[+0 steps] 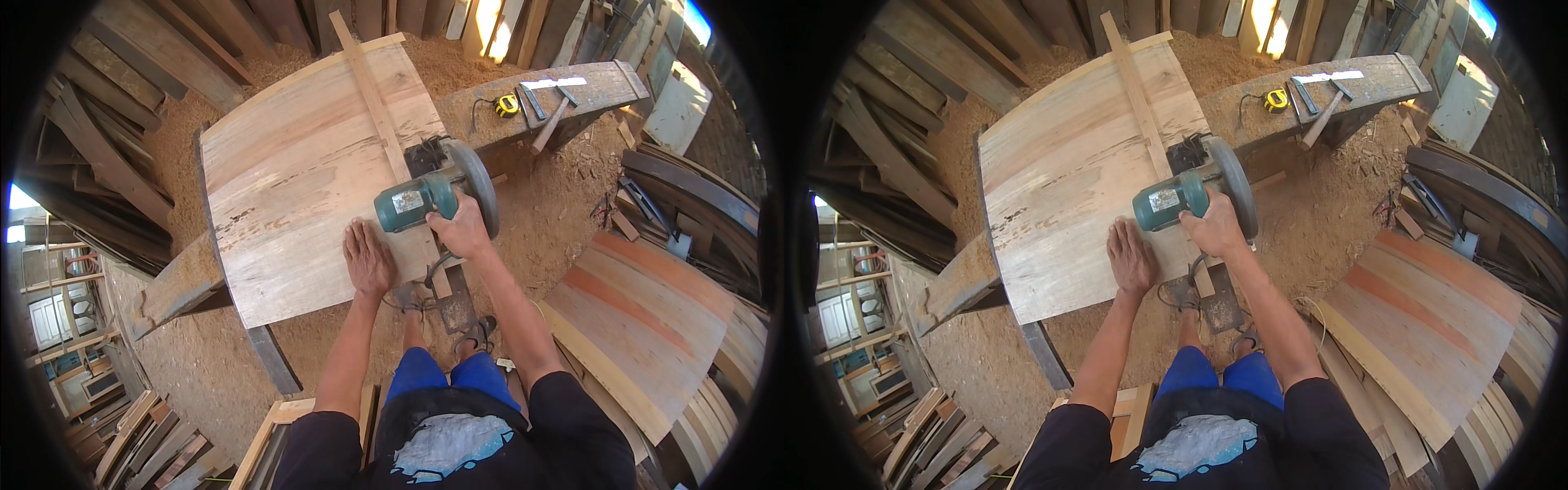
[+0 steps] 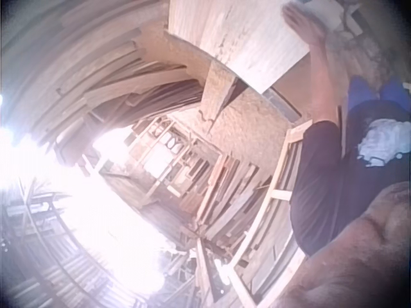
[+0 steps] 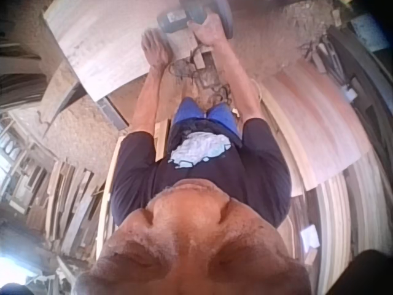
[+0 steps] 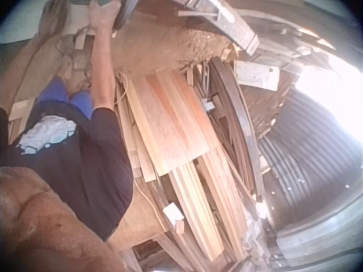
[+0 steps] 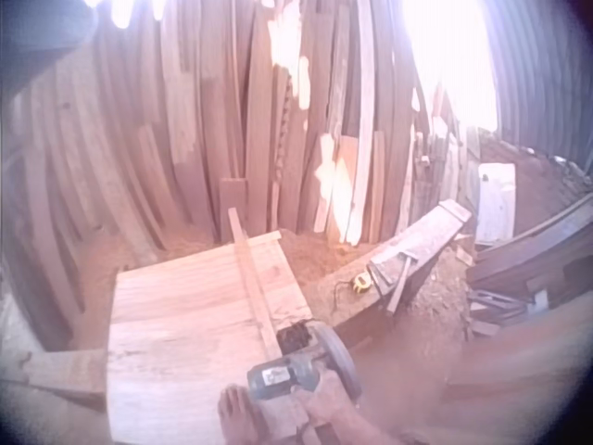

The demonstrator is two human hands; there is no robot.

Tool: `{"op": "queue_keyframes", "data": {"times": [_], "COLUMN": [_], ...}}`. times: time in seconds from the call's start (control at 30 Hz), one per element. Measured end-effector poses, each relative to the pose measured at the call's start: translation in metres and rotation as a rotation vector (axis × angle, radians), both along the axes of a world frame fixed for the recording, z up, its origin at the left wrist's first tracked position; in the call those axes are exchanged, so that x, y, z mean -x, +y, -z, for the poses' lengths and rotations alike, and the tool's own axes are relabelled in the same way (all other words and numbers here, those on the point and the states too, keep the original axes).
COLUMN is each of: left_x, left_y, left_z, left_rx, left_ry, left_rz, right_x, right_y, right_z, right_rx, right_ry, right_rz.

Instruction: The person cuts a wooden board using a circular saw, then uses a hammer and a scraper to remove a guide strip, and finally checks the squareness of the cut with a square tool.

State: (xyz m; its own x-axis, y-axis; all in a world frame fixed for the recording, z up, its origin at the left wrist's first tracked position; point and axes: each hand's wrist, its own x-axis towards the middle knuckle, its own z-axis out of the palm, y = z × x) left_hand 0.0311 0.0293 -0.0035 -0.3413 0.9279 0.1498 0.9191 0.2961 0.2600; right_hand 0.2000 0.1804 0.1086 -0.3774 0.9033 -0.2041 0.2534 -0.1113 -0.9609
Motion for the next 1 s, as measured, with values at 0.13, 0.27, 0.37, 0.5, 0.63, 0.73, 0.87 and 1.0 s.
{"op": "queue_keyframes", "data": {"times": [0.13,0.27,0.37,0.5,0.63,0.73,0.87,1.0], "left_x": [0.001,0.000,0.000,0.001,-0.001,0.000,0.003,0.001], "left_y": [-0.001,0.002,0.002,0.000,0.003,0.001,-0.004,0.000], "left_z": [-0.002,-0.005,-0.008,-0.009,-0.008,-0.007,-0.002,-0.004], "left_rx": [0.030,0.051,0.085,0.114,0.142,0.136,0.080,0.083], "left_ry": [-0.003,-0.014,-0.029,-0.056,-0.087,-0.082,-0.061,-0.058], "left_rz": [-0.015,-0.020,-0.026,-0.038,-0.035,-0.036,-0.009,-0.009], "right_x": [0.005,0.009,0.012,0.018,0.019,0.024,0.032,0.034], "right_y": [0.007,0.015,0.018,0.024,0.032,0.037,0.043,0.051], "right_z": [0.000,-0.006,-0.006,-0.001,0.007,0.009,0.003,0.007], "right_rx": [0.003,0.004,0.010,0.013,-0.012,-0.025,-0.030,-0.055], "right_ry": [-0.013,-0.023,-0.014,-0.045,-0.018,-0.035,-0.005,-0.038], "right_rz": [-0.021,-0.026,-0.027,-0.038,-0.020,-0.020,-0.013,-0.017]}}
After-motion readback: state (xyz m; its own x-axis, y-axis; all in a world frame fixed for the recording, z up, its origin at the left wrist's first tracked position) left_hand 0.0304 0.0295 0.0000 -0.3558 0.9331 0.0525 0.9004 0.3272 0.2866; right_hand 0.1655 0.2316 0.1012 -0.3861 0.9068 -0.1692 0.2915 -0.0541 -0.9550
